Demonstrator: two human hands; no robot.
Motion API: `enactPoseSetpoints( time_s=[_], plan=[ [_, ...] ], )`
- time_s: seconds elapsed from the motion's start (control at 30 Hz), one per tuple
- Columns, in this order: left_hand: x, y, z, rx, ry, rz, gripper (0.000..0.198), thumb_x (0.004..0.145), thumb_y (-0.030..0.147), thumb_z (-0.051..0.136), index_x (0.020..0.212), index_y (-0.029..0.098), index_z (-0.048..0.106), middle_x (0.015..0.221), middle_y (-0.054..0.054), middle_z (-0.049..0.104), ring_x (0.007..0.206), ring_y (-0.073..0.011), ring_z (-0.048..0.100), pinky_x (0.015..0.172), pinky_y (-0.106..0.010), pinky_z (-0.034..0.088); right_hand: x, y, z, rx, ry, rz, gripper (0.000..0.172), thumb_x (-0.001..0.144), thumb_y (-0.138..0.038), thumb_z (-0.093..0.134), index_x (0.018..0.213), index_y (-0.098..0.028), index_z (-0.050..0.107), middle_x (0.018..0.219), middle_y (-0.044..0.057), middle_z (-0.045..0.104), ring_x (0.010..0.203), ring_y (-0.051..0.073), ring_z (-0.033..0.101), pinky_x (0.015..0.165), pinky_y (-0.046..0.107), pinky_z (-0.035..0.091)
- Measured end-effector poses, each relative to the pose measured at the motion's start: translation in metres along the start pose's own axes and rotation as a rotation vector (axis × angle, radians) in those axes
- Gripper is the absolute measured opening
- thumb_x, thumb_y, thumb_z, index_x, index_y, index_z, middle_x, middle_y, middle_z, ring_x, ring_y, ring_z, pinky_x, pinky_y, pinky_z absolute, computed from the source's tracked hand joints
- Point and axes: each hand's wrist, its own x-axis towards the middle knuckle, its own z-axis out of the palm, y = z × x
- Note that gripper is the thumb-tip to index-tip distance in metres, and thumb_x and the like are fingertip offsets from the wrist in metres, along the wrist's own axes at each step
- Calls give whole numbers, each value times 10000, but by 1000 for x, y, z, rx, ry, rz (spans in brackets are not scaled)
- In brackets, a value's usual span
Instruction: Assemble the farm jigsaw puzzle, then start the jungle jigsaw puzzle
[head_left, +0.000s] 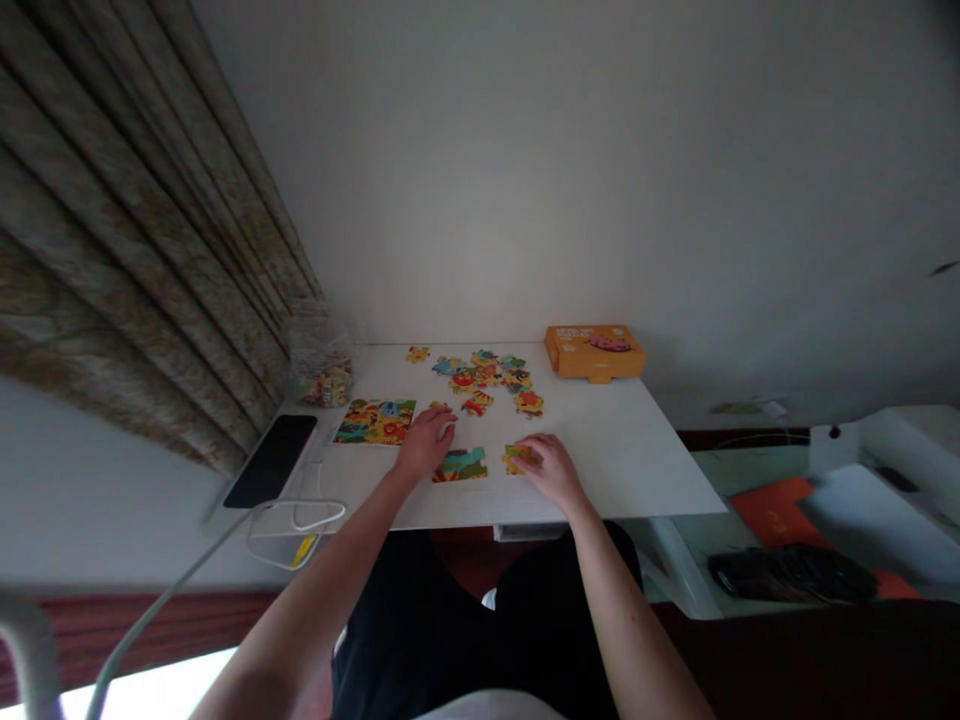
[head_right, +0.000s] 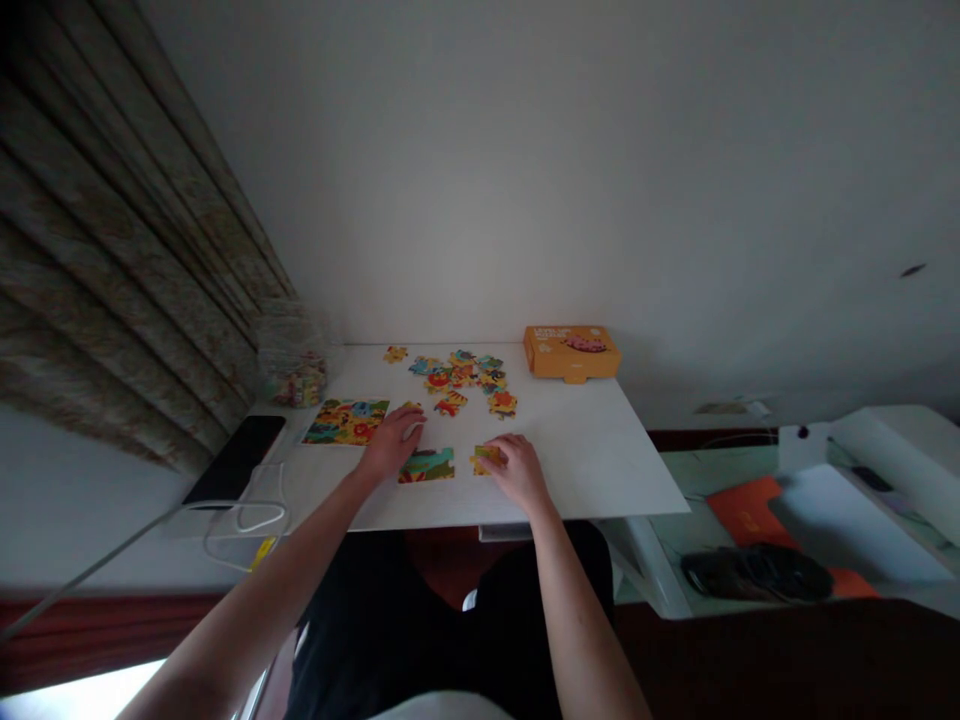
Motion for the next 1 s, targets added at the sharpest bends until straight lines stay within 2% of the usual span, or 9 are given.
enactPoseSetpoints(
  time_s=[0.13, 0.23, 0.37, 0.43, 0.53, 0.63, 0.7, 0.83, 1.0],
  plan=[
    [45, -4, 10, 108, -141, -19, 323, 959, 222, 508, 1201, 195, 720, 1337, -100, 667, 1247, -238, 622, 1131, -407, 478, 2, 1, 1, 26, 55, 14, 191, 959, -400, 641, 933, -237, 736, 953, 77, 736, 949, 249, 650, 904, 404, 509],
    [76, -10, 16, 192, -178, -61, 378, 980, 225, 463, 1278, 178, 690, 1372, -114, 656, 1281, -240, 601, 1156, -393, 438, 4, 2, 2, -3, 76, 26, 230, 964, -431, 629, 899, -235, 733, 945, 82, 732, 946, 254, 644, 902, 409, 500],
    [110, -23, 14, 305, -166, -177, 441, 1010, 291, 438, 1401, 163, 597, 1518, -143, 540, 1390, -260, 509, 1177, -407, 389, 6, 0, 5, -137, 99, 61, 264, 935, -465, 669, 1032, -230, 740, 1118, 102, 728, 1080, 284, 624, 963, 452, 455],
    [122, -27, 13, 335, -207, -183, 490, 1020, 372, 443, 1451, 163, 547, 1569, -156, 479, 1436, -279, 456, 1183, -426, 368, 6, -2, 5, -199, 64, 51, 316, 911, -482, 698, 1115, -242, 729, 1225, 105, 708, 1165, 305, 599, 992, 481, 424],
    [131, -28, 16, 351, -352, -120, 582, 1019, 499, 428, 1510, 190, 480, 1612, -162, 417, 1485, -308, 386, 1198, -493, 321, 6, -5, 6, -244, 0, 19, 344, 880, -494, 733, 1139, -268, 723, 1293, 100, 689, 1209, 318, 579, 1013, 506, 395],
    [134, -33, 20, 361, -455, -59, 580, 1026, 525, 386, 1531, 248, 453, 1640, -133, 379, 1518, -322, 327, 1221, -587, 229, 6, -6, 5, -242, -5, 25, 331, 883, -481, 730, 1138, -270, 722, 1287, 102, 689, 1204, 311, 583, 1025, 506, 392],
    [133, -42, 19, 383, -447, -78, 558, 1039, 492, 344, 1534, 261, 453, 1646, -127, 369, 1527, -338, 305, 1221, -634, 186, 7, -5, 4, -237, -1, 33, 316, 895, -465, 717, 1137, -263, 721, 1278, 104, 688, 1204, 307, 585, 1036, 507, 392],
    [132, -73, 9, 434, -407, -207, 574, 1046, 472, 270, 1563, 267, 409, 1671, -126, 316, 1552, -347, 243, 1206, -677, 176, 7, -5, 4, -222, 4, 36, 288, 906, -453, 701, 1120, -262, 722, 1265, 110, 686, 1199, 307, 585, 1048, 512, 396],
    [134, -102, -6, 452, -452, -333, 612, 1026, 504, 286, 1589, 277, 367, 1702, -102, 240, 1568, -352, 189, 1214, -684, 142, 7, -6, 4, -204, 15, 42, 295, 904, -467, 699, 1109, -256, 716, 1250, 109, 683, 1200, 301, 586, 1049, 497, 406]
  ],
)
